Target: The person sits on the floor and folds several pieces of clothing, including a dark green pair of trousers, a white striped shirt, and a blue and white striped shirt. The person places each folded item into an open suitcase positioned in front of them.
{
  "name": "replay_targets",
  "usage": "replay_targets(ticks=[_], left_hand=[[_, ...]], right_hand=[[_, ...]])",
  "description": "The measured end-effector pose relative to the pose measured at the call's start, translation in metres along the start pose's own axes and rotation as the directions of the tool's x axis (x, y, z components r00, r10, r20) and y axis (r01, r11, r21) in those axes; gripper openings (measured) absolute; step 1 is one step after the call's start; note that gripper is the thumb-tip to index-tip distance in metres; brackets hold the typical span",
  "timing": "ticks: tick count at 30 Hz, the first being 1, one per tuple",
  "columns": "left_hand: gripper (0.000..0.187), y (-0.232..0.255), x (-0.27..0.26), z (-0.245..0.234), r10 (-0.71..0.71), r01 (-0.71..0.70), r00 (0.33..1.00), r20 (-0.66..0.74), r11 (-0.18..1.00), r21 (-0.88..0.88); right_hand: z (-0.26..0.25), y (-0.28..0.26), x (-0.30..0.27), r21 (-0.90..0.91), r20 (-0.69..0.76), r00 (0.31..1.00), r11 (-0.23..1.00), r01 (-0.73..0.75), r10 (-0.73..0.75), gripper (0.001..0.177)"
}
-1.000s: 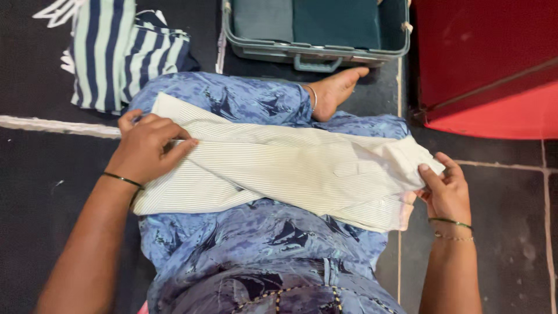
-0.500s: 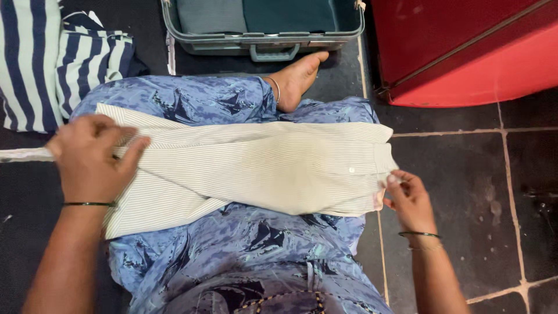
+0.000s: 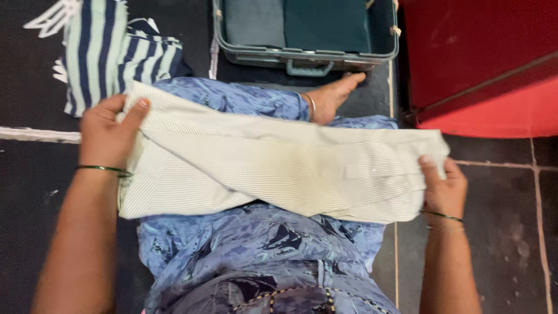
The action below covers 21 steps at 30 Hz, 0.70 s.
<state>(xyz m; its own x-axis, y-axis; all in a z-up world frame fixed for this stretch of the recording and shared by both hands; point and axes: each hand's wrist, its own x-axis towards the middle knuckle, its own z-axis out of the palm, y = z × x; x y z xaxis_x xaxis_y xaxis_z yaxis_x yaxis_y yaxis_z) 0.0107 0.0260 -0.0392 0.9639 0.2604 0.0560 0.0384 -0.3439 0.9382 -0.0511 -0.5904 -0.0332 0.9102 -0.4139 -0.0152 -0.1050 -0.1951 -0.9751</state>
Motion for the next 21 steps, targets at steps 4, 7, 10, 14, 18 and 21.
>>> replay_targets(ticks=[4, 7, 10, 14, 18, 21], left_hand=[[0.024, 0.049, 0.012, -0.046, -0.001, -0.008, 0.998, -0.061, 0.989, -0.15], [0.024, 0.088, 0.014, -0.069, 0.007, -0.013, 0.999, -0.053, 0.993, -0.118], [0.026, 0.096, 0.017, -0.068, -0.137, 0.134, 0.99, -0.036, 0.988, -0.08], [0.033, 0.052, 0.037, -0.042, -0.263, 0.24, 0.96, 0.099, 0.95, 0.201], [0.05, 0.003, 0.038, -0.014, -0.243, 0.208, 0.969, 0.044, 0.898, 0.388], [0.055, 0.011, 0.034, -0.023, 0.067, 0.021, 0.991, -0.118, 0.787, 0.617]], right_hand=[[-0.005, -0.061, 0.01, 0.063, 0.004, 0.989, 0.987, 0.146, -0.146, 0.024], [-0.007, -0.088, 0.018, 0.056, 0.049, 0.99, 0.99, 0.126, -0.129, 0.025], [-0.011, -0.08, 0.024, -0.026, 0.038, 0.998, 0.999, -0.047, 0.048, 0.023], [-0.003, 0.007, 0.039, -0.199, 0.011, 0.972, 0.953, -0.228, 0.235, 0.024], [-0.028, 0.103, 0.061, -0.219, 0.1, 0.966, 0.952, -0.213, 0.24, 0.038], [-0.032, 0.113, 0.072, -0.339, 0.042, 0.995, 0.938, -0.07, 0.09, 0.047]])
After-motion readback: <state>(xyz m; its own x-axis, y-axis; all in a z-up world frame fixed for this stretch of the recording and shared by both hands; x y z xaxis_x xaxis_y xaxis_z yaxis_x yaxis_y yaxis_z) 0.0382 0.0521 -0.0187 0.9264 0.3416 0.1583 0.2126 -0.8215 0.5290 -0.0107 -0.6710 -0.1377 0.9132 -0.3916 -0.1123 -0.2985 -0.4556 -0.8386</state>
